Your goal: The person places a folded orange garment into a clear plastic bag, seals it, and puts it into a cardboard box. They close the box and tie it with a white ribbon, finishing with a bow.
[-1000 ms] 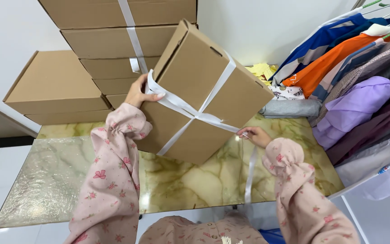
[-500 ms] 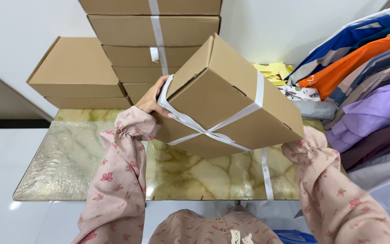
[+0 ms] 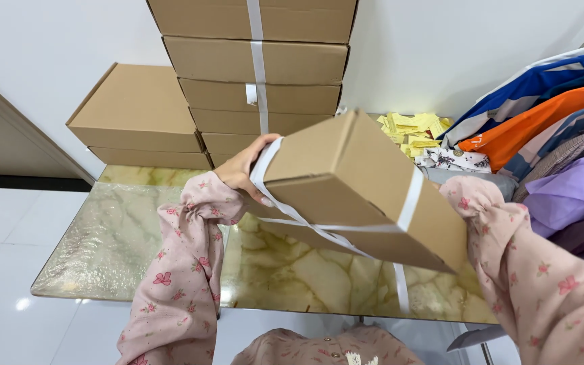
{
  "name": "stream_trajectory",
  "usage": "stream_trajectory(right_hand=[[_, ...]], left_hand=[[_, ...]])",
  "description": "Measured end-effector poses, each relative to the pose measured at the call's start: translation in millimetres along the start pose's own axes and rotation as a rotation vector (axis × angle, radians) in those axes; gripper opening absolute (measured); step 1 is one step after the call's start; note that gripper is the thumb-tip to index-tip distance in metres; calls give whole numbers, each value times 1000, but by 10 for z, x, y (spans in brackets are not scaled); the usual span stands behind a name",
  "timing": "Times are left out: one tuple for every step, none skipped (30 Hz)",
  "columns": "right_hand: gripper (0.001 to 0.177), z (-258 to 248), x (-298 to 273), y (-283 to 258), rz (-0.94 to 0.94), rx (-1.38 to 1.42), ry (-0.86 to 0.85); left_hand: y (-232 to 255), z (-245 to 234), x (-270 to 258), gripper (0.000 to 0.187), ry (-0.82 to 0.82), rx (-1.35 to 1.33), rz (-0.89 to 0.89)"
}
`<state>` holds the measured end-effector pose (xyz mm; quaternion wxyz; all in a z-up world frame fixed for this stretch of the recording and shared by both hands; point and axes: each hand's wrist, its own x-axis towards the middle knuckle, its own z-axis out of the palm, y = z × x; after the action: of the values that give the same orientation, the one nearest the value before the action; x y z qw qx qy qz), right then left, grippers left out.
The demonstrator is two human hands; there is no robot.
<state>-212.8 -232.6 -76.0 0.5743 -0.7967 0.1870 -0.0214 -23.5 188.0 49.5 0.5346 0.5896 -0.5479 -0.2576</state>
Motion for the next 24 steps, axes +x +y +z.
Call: stream_trajectory(right_hand=[[52, -10, 27, 6, 8, 12, 9], [53, -20, 48, 17, 17, 25, 18], [54, -32, 71, 25, 26, 37, 28], [55, -51, 107, 27, 33, 51, 40], [56, -70, 144, 27, 40, 65, 51], [57, -95, 167, 35, 50, 78, 64], [58, -183, 217, 136, 60, 91, 76], [59, -243, 252, 245, 73, 104, 88], [60, -238, 382, 313, 86, 118, 100], [60, -169, 494, 331, 96, 119, 99], [53, -95, 608, 355, 97, 306, 115], [47, 12, 700, 411, 104, 496, 129], [47, 173, 493, 139, 119, 499, 129], [50, 331, 310, -148, 93, 470, 163], [52, 484, 134, -441, 66, 440, 196], [52, 523, 291, -287, 76, 445, 196], [54, 562, 447, -133, 36, 444, 156], [55, 583, 599, 20, -5, 442, 120], [55, 637, 674, 66, 3, 448, 124], [52, 667, 741, 114, -9, 447, 96], [50, 696, 809, 160, -21, 447, 67], [50, 734, 869, 218, -15, 447, 72], [49, 771, 931, 270, -20, 460, 66], [48, 818, 1007, 308, -27, 473, 56]], left_hand=[[24, 29, -4, 130, 1, -2, -2], [44, 60, -6, 130, -20, 47, 29], [66, 91, -5, 130, -41, 96, 60], [64, 148, -1, 130, -43, 96, 59], [62, 205, 5, 129, -57, 150, 88], [54, 274, 12, 129, -72, 201, 117], [63, 315, 20, 129, -75, 197, 116], [69, 368, 18, 130, -68, 281, 125], [70, 421, 11, 132, -62, 365, 133], [54, 464, 27, 132, -64, 358, 128], [34, 505, 40, 131, -41, 403, 145], [8, 558, 25, 131, -19, 447, 157], [-10, 642, -5, 131, -24, 436, 146], [-29, 718, -32, 128, 6, 477, 162], [-47, 793, -58, 125, 36, 519, 179], [-178, 853, -113, 125, 30, 514, 171], [-306, 913, -166, 123, 43, 570, 192], [-434, 972, -204, 121, 54, 625, 217], [-518, 1035, -261, 121, 46, 620, 214], [-603, 1112, -307, 117, 84, 684, 245], [-685, 1185, -353, 113, 123, 748, 276], [-707, 1261, -401, 113, 119, 742, 276], [-724, 1331, -448, 114, 134, 796, 305], [-735, 1389, -498, 116, 151, 852, 334]])
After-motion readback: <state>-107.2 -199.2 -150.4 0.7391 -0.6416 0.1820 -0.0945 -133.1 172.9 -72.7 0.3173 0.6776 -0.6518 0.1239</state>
